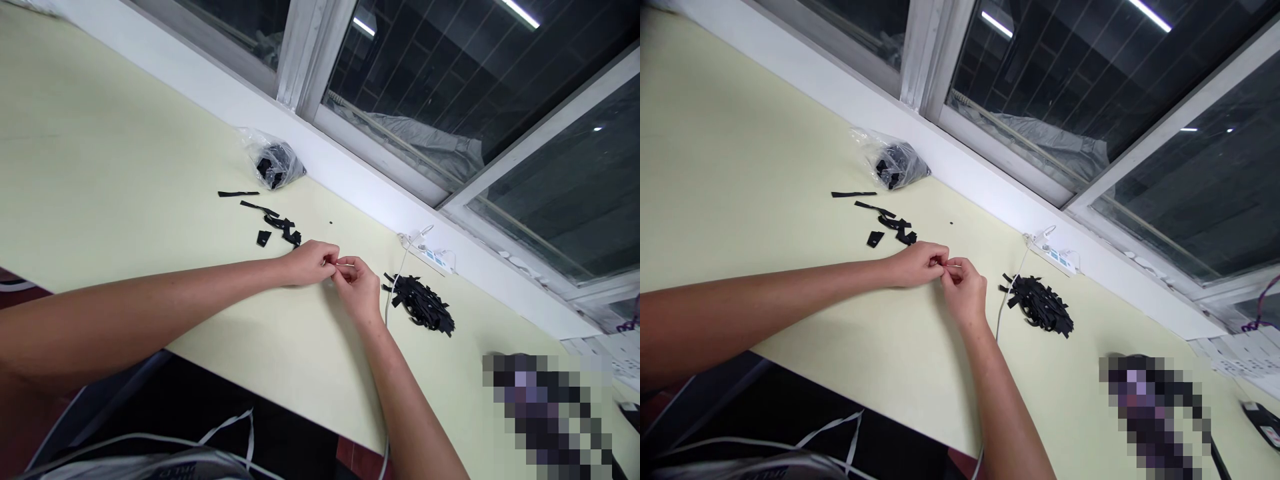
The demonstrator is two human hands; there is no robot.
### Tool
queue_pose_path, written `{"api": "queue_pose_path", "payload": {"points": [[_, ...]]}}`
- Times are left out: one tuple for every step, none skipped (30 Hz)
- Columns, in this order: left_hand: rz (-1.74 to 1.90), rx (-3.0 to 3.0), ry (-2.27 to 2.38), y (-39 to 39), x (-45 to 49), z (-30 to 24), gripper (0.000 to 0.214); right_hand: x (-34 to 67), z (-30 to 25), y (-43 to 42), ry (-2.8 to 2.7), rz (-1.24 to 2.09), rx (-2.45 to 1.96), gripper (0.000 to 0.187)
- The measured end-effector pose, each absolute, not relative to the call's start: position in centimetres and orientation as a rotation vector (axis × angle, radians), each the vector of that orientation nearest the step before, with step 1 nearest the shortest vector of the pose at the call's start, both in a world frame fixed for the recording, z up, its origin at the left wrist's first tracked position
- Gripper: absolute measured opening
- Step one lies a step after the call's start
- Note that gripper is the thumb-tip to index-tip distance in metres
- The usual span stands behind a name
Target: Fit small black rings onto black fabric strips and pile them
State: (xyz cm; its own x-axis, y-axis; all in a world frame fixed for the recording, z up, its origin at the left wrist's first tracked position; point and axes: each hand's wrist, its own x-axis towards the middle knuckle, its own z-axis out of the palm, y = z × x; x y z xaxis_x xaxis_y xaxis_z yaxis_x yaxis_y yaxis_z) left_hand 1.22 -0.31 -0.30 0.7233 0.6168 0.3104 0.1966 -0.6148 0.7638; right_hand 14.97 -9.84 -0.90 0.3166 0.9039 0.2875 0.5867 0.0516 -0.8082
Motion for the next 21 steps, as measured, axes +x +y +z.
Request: {"api": "queue_pose_path", "payload": {"points": [[0.731,2.184,0.615,-0.3,1.3,-0.3,0.007,15.0,-0.9,-9.8,-1.371,0.418,-1.646,0.02],[0.73,2.179,0.615,-0.3,1.3,-0.4,0.007,15.0,-0.9,-9.8,-1.366,0.413,-1.652,0.02],[0.728,2.174,0.613,-0.3,1.3,-0.5,0.006,15.0,-0.9,-9.8,-1.361,0.404,-1.657,0.02],[0.724,2.17,0.609,-0.2,1.4,-0.6,0.006,15.0,-0.9,-9.8,-1.359,0.394,-1.663,0.019],[0.718,2.165,0.606,-0.2,1.4,-0.7,0.005,15.0,-1.0,-9.7,-1.358,0.384,-1.669,0.019],[0.71,2.159,0.603,-0.2,1.4,-0.8,0.005,15.0,-1.0,-9.7,-1.358,0.379,-1.674,0.019],[0.702,2.152,0.601,-0.1,1.4,-1.0,0.005,15.0,-1.0,-9.8,-1.358,0.379,-1.677,0.019],[0.696,2.143,0.599,-0.1,1.5,-1.1,0.005,15.0,-1.0,-9.8,-1.357,0.381,-1.681,0.019],[0.692,2.134,0.596,0.0,1.5,-1.1,0.005,15.0,-1.0,-9.8,-1.355,0.383,-1.685,0.019],[0.691,2.124,0.596,0.0,1.5,-1.2,0.006,14.9,-1.0,-9.8,-1.352,0.387,-1.689,0.019],[0.695,2.112,0.597,0.1,1.5,-1.2,0.007,14.9,-1.0,-9.9,-1.348,0.389,-1.691,0.019],[0.703,2.102,0.6,0.2,1.5,-1.2,0.008,14.8,-1.0,-9.9,-1.347,0.39,-1.692,0.018],[0.712,2.096,0.601,0.2,1.5,-1.1,0.009,14.8,-1.0,-10.0,-1.349,0.386,-1.693,0.018],[0.718,2.094,0.604,0.3,1.5,-1.1,0.011,14.8,-1.0,-10.0,-1.352,0.38,-1.692,0.018],[0.722,2.094,0.609,0.3,1.5,-1.1,0.012,14.8,-1.0,-10.0,-1.354,0.372,-1.69,0.018],[0.722,2.096,0.616,0.4,1.5,-1.1,0.012,14.8,-1.1,-10.0,-1.353,0.364,-1.689,0.018],[0.719,2.098,0.626,0.4,1.5,-1.1,0.013,14.9,-1.2,-9.9,-1.349,0.359,-1.689,0.018],[0.715,2.099,0.64,0.4,1.5,-1.1,0.015,15.1,-1.3,-9.8,-1.342,0.36,-1.686,0.018],[0.713,2.101,0.652,0.4,1.5,-1.2,0.018,15.3,-1.5,-9.7,-1.332,0.366,-1.68,0.019],[0.712,2.11,0.659,0.3,1.5,-1.2,0.02,15.6,-1.6,-9.6,-1.323,0.376,-1.674,0.02],[0.713,2.129,0.657,0.3,1.4,-1.2,0.022,15.9,-1.8,-9.4,-1.315,0.386,-1.669,0.02]]}}
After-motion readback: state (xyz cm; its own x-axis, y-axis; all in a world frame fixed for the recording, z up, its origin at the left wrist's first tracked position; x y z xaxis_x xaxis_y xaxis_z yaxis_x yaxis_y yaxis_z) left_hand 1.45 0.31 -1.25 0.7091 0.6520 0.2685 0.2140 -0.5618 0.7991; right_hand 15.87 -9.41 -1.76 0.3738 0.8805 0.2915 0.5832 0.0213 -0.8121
